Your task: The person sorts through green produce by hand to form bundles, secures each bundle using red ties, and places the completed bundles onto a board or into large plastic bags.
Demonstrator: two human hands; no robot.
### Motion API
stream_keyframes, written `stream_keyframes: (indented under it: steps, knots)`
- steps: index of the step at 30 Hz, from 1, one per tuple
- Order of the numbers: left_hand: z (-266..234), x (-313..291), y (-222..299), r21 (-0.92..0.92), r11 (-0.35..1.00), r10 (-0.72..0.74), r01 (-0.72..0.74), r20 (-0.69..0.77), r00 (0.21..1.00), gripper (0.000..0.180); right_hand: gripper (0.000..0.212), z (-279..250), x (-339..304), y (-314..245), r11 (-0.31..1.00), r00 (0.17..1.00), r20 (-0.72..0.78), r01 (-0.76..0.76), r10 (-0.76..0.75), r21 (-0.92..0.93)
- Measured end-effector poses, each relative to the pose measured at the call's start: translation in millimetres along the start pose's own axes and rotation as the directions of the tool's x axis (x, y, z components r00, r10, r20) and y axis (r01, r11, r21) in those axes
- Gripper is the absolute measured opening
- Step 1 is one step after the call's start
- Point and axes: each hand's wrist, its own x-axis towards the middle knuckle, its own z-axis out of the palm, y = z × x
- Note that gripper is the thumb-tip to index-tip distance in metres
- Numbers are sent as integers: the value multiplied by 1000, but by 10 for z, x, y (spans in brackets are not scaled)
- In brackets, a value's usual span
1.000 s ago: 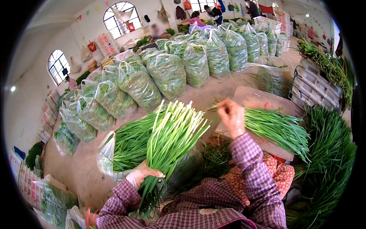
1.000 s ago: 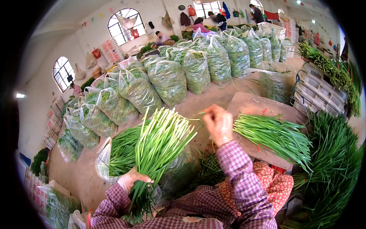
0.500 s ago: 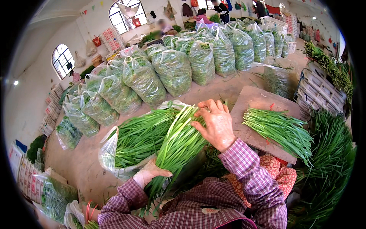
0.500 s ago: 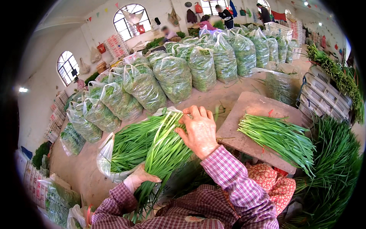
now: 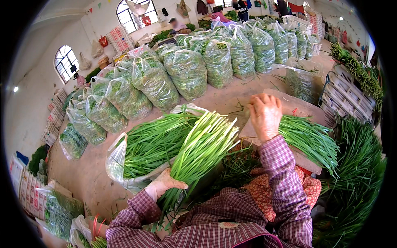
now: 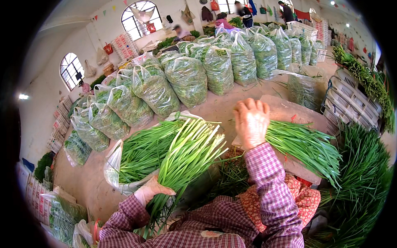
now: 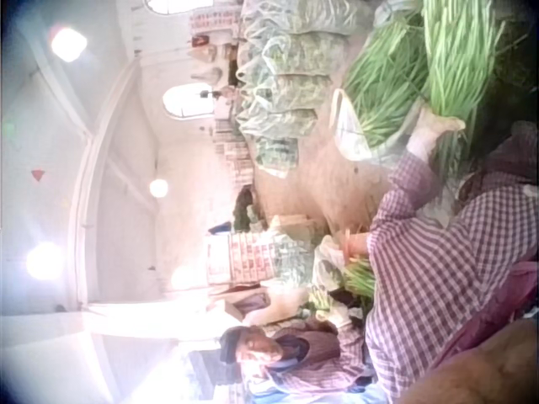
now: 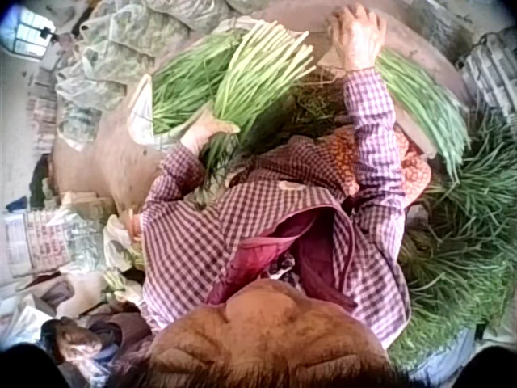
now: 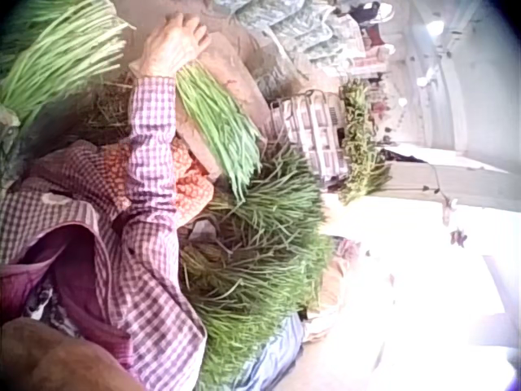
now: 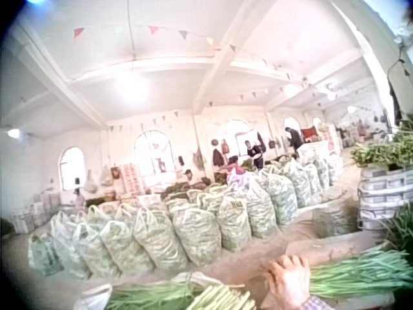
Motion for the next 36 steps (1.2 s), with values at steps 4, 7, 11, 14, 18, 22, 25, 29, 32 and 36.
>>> stream_keyframes:
  steps: [4, 7, 11, 14, 18, 22, 25, 29, 32, 36]
  knots:
    - [-74, 42, -86, 13, 1000, -14, 14, 12, 1000, 91, 11, -184, -118, -65, 991, 986, 111, 113, -121, 77]
    - [-93, 21, -116, 48, 997, -52, 55, -54, 997, 89, 16, -262, -215, -566, 928, 945, 128, 262, -303, 265]
    - [206, -78, 167, 144, 989, -10, 28, -126, 992, 60, 19, -192, -312, -800, 898, 929, 173, 249, -327, 361]
    - [145, -42, 76, 121, 993, -7, 19, -106, 994, 59, 20, -145, -333, -813, 888, 924, 185, 242, -334, 390]
    - [122, -12, 38, 140, 990, 11, 1, -90, 996, 60, 18, -63, -380, -830, 883, 921, 195, 237, -337, 405]
    - [47, 38, -46, 192, 980, -38, 54, -83, 996, 59, 15, 71, -492, -837, 922, 926, 188, 271, -328, 278]
    - [77, 43, 15, 188, 978, -81, 90, -53, 995, 58, 13, 180, -546, -814, 920, 917, 141, 347, -374, 181]
    - [82, 39, 55, 209, 975, -81, 79, 2, 997, 57, 20, 214, -510, -757, 909, 908, 145, 360, -393, 208]
    - [104, 26, 73, 106, 989, -104, 100, 24, 994, 58, 24, 234, -440, -695, 918, 919, 140, 335, -367, 211]
    - [48, -25, 118, 13, 983, -181, 181, 33, 983, 70, 28, 310, -238, -374, 962, 961, 153, 203, -232, 181]
